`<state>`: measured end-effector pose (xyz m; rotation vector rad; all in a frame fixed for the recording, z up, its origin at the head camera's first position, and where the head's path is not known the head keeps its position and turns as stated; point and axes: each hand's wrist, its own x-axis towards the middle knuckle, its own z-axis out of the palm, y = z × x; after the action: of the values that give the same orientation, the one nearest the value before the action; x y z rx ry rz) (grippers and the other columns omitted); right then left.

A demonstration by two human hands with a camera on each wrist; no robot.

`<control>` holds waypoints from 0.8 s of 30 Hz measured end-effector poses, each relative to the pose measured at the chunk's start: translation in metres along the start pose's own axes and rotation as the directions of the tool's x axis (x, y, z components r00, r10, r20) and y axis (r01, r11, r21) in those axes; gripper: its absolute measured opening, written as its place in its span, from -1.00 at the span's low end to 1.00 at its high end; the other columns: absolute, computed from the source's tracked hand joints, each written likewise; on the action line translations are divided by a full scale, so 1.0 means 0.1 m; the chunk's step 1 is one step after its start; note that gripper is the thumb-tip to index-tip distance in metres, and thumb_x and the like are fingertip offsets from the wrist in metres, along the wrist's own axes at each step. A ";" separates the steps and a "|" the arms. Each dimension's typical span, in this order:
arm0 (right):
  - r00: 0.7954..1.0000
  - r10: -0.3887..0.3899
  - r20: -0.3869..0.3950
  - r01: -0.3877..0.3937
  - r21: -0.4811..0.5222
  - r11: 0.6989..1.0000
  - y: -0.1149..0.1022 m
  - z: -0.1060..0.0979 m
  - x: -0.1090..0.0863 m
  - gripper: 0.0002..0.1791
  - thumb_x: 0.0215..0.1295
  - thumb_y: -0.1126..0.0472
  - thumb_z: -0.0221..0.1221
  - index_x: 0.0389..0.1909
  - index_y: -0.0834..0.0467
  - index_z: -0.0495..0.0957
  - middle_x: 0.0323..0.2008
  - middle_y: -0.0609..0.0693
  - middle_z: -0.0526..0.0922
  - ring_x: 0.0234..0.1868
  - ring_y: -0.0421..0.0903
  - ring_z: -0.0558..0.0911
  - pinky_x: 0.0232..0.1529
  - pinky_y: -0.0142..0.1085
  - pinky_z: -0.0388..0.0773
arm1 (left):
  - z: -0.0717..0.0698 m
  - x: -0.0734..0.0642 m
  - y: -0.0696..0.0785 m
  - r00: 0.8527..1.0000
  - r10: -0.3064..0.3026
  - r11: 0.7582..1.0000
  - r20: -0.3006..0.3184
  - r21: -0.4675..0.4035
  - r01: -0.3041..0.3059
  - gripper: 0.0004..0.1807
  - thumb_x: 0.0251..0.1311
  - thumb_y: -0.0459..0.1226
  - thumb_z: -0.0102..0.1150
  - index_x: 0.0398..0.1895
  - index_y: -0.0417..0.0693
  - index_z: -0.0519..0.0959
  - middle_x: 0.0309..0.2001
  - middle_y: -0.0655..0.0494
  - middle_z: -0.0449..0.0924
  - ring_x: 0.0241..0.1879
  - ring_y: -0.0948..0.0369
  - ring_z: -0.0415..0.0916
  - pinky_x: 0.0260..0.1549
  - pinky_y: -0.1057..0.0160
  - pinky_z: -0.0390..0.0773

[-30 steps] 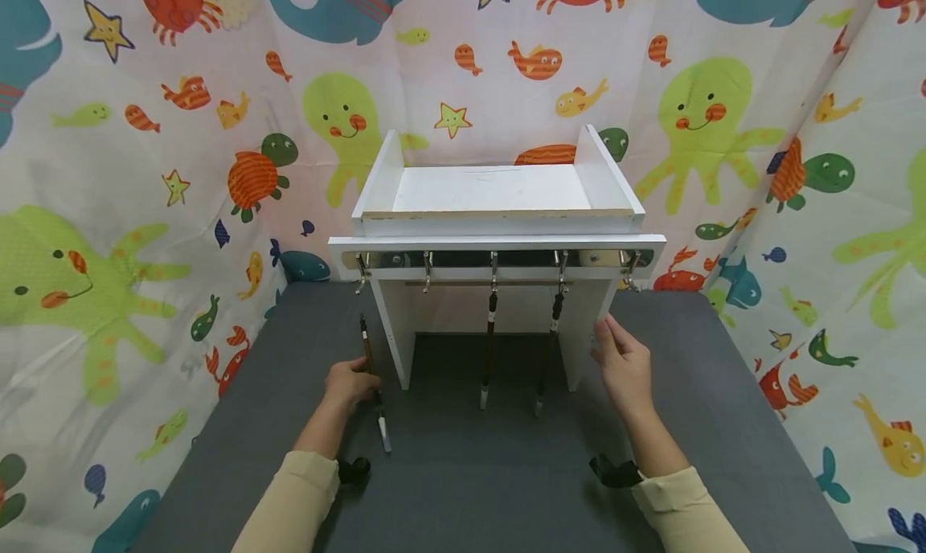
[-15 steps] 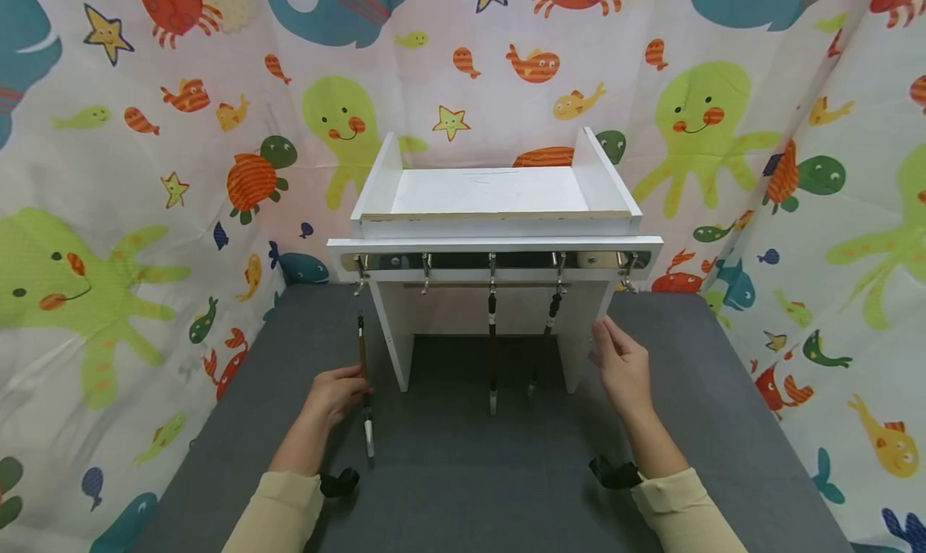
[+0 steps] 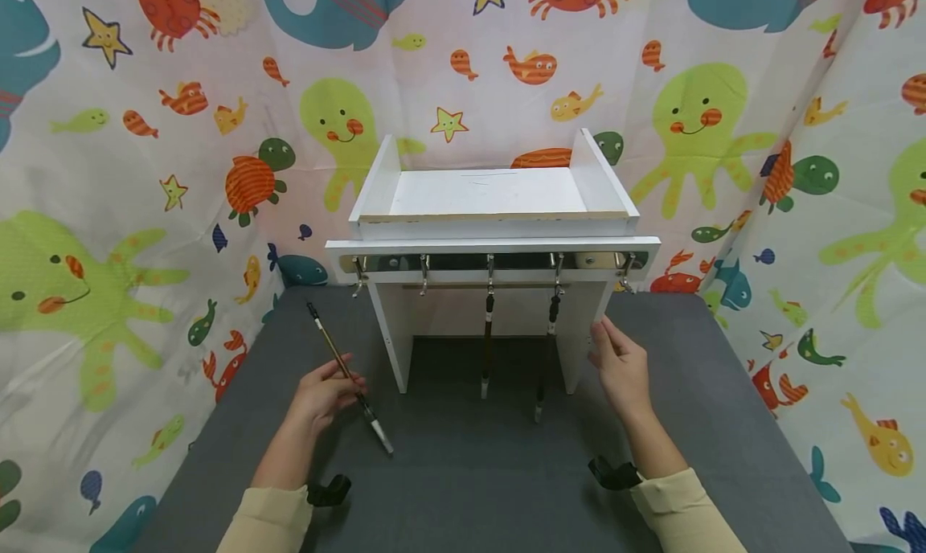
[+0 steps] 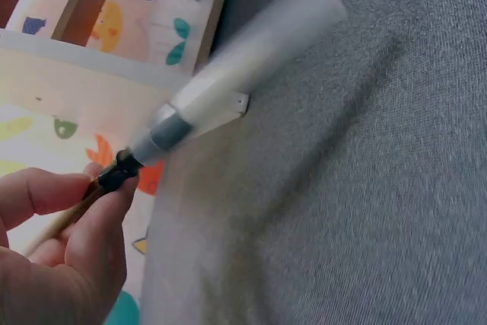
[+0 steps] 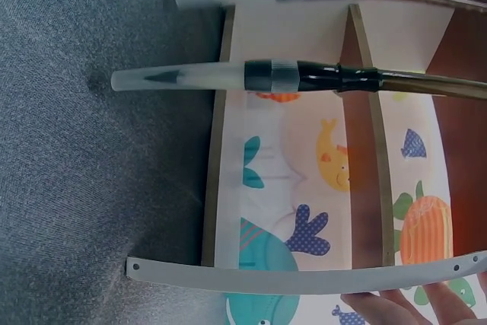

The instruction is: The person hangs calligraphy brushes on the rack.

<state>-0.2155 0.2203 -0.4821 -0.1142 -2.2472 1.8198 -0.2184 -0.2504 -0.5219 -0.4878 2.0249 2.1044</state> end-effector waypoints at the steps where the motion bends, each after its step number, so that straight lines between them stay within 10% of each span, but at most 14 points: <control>1: 1.000 0.001 0.000 -0.001 0.000 1.000 0.00 0.00 0.00 -0.34 0.50 -0.24 0.02 0.48 -0.01 0.33 0.46 -0.01 0.37 0.43 0.04 0.41 0.09 -0.12 0.57 | 0.00 -0.02 0.02 1.000 0.001 1.000 -0.010 -0.006 -0.001 -0.20 0.19 -0.64 0.17 0.52 -0.10 0.27 -0.10 -0.05 0.64 -0.08 0.08 0.71 -0.18 0.19 0.71; 24: 1.000 -0.009 -0.003 0.009 0.022 1.000 -0.02 0.00 -0.02 -0.39 0.51 -0.20 0.03 0.46 -0.04 0.36 0.44 -0.03 0.40 0.41 0.01 0.44 0.06 -0.20 0.59 | 0.10 -0.61 0.38 0.966 0.257 0.935 -0.038 0.261 -0.238 -0.12 0.27 -0.46 0.30 0.48 0.58 0.26 0.07 -0.06 0.67 -0.03 0.12 0.73 -0.08 0.26 0.70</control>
<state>-0.2137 0.2197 -0.4799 -0.1028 -2.2216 1.8378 -0.1759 -0.2367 -0.4649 -0.2810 2.4695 1.9333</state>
